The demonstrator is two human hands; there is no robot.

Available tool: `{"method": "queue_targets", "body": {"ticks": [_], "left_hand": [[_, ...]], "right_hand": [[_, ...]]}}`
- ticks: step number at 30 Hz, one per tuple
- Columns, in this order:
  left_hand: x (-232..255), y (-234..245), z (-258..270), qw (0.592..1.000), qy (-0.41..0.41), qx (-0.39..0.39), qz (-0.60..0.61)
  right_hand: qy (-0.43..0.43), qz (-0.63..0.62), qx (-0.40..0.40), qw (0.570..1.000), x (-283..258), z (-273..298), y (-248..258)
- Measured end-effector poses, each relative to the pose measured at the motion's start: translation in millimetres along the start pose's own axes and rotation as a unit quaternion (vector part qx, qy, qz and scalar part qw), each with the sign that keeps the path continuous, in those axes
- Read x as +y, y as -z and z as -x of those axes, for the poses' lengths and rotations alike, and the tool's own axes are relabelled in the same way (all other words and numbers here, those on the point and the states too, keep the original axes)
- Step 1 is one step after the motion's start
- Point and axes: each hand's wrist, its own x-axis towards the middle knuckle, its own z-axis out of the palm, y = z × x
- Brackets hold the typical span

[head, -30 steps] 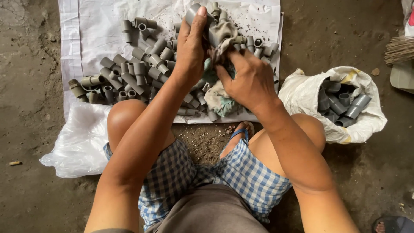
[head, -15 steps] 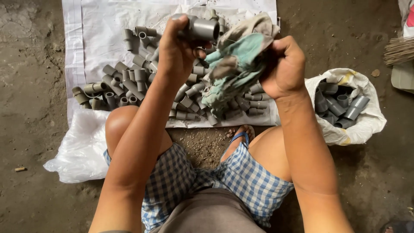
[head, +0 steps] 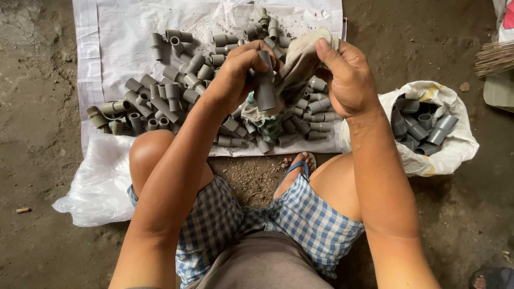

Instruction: The person sits on the floor and wipes gray plastic pipe fittings with a cloth. They pick up fittings one by one from a pile on a white sheet, wipe them, and place them into a white sack.

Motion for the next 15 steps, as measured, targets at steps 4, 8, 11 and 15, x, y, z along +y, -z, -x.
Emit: {"method": "queue_targets", "body": {"ticks": [4, 8, 11, 15], "left_hand": [[8.0, 2.2, 1.6, 0.991, -0.083, 0.032, 0.104], [8.8, 2.4, -1.5, 0.977, -0.132, 0.079, 0.15], [-3.6, -4.5, -2.2, 0.973, -0.135, 0.066, 0.175], [-17.7, -5.8, 1.6, 0.98, -0.188, 0.058, 0.017]], "right_hand": [[0.028, 0.003, -0.035, 0.999, -2.2, 1.3, 4.4], [0.073, -0.013, -0.16, 0.984, -14.0, 11.1, -13.0], [0.001, 0.138, -0.193, 0.971, -9.0, 22.1, -36.8], [0.064, 0.414, -0.204, 0.885, 1.9, 23.3, -36.7]]}}
